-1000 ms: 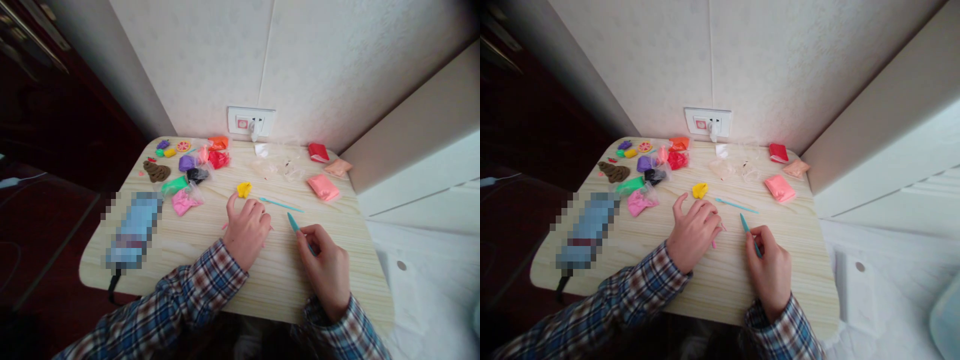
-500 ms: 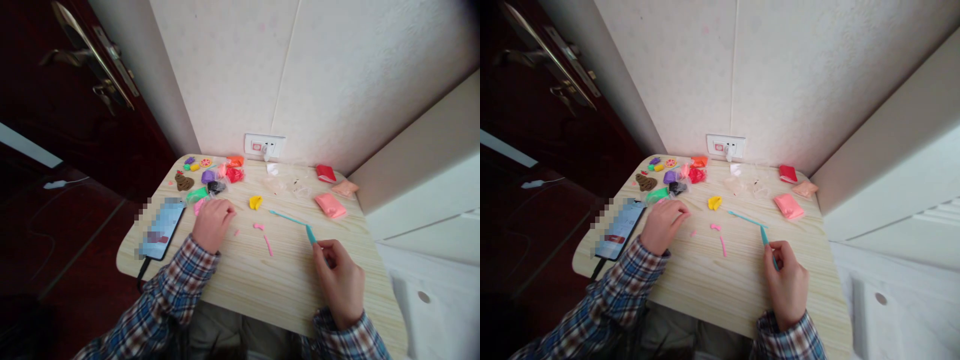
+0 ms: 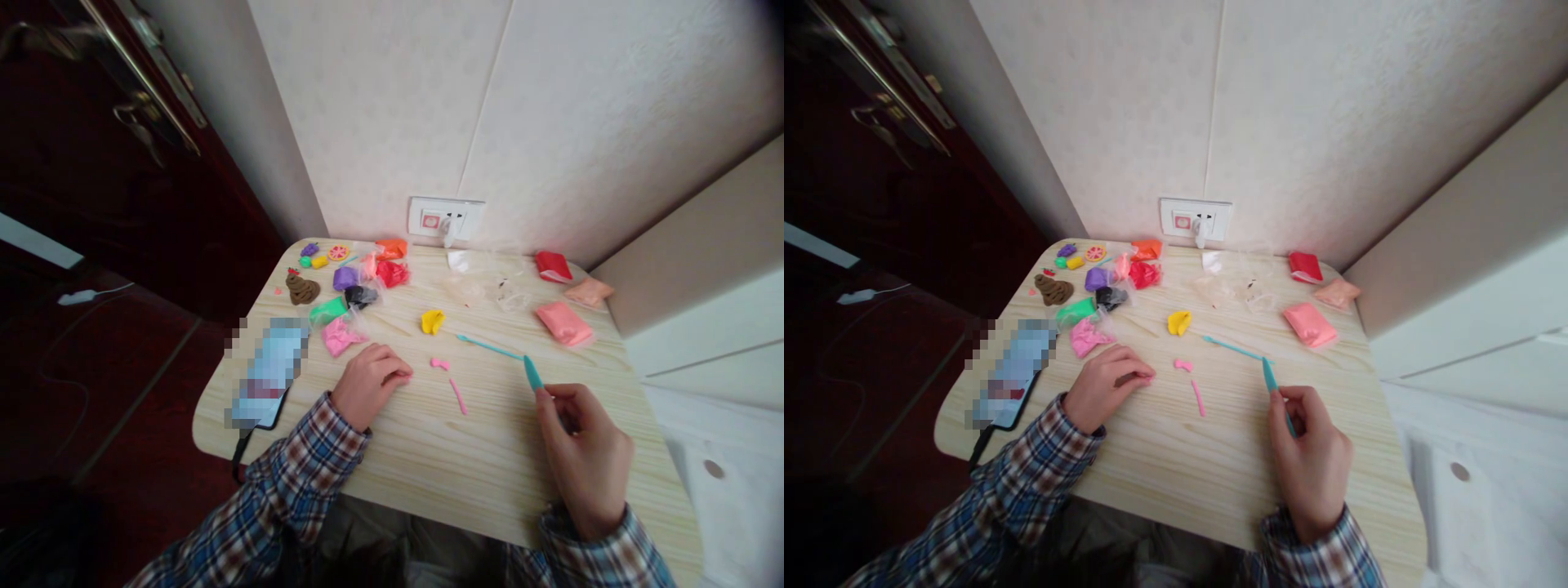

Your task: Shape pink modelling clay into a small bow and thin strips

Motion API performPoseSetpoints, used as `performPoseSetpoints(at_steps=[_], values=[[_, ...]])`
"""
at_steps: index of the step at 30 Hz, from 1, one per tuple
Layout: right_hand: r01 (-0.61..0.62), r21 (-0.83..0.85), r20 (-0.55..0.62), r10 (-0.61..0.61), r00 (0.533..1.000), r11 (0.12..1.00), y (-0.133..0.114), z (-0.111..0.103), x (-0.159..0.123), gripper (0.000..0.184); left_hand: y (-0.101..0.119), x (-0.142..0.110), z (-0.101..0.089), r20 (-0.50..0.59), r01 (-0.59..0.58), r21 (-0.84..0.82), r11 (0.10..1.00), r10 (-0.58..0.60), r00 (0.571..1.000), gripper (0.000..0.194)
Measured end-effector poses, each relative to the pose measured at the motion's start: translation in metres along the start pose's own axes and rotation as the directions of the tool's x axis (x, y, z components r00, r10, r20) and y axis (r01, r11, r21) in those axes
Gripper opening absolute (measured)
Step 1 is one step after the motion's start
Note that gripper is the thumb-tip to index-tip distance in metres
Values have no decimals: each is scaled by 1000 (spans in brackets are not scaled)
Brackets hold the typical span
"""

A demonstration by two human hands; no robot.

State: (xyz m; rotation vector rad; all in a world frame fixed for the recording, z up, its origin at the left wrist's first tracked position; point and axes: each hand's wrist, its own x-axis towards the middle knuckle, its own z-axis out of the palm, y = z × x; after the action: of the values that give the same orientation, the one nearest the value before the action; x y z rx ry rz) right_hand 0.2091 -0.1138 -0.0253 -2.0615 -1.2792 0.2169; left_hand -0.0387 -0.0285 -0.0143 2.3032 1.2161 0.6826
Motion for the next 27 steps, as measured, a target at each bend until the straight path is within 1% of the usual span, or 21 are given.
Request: performPoseSetpoints(at_steps=[4, 10, 12, 15, 18, 22, 24, 27], values=[[-7, 11, 2, 7, 1000, 1000, -2, 0, 1, 28, -2, -2, -1, 4, -20, -26, 999, 20, 1000, 7], [-5, 28, 10, 5, 1000, 1000, 0, -1, 0, 28, -2, -3, -2, -26, 2, -80, 997, -4, 1000, 9], [-4, 34, 13, 4, 1000, 999, 0, -1, 0, 28, -3, -4, -2, -53, -10, -43, 999, 7, 999, 10], [-5, 28, 16, 4, 1000, 1000, 0, -1, 0, 28, -5, -4, 0, -107, -50, 66, 997, 56, 993, 9], [12, 15, 12, -12, 1000, 1000, 1, -2, 0, 27, -5, -4, 1, -129, -77, 144, 987, 95, 987, 8], [86, 7, 17, -86, 996, 996, 1, -3, -3, 24, -4, -4, 2, -111, -86, 207, 974, 111, 988, 10], [157, 20, 38, -158, 987, 987, -2, -2, -4, 21, -3, -5, 3, -108, -84, 254, 963, 114, 988, 12], [276, 71, 79, -281, 956, 959, -12, 1, -8, 15, -3, -5, 3, -103, -78, 315, 946, 116, 988, 12]])
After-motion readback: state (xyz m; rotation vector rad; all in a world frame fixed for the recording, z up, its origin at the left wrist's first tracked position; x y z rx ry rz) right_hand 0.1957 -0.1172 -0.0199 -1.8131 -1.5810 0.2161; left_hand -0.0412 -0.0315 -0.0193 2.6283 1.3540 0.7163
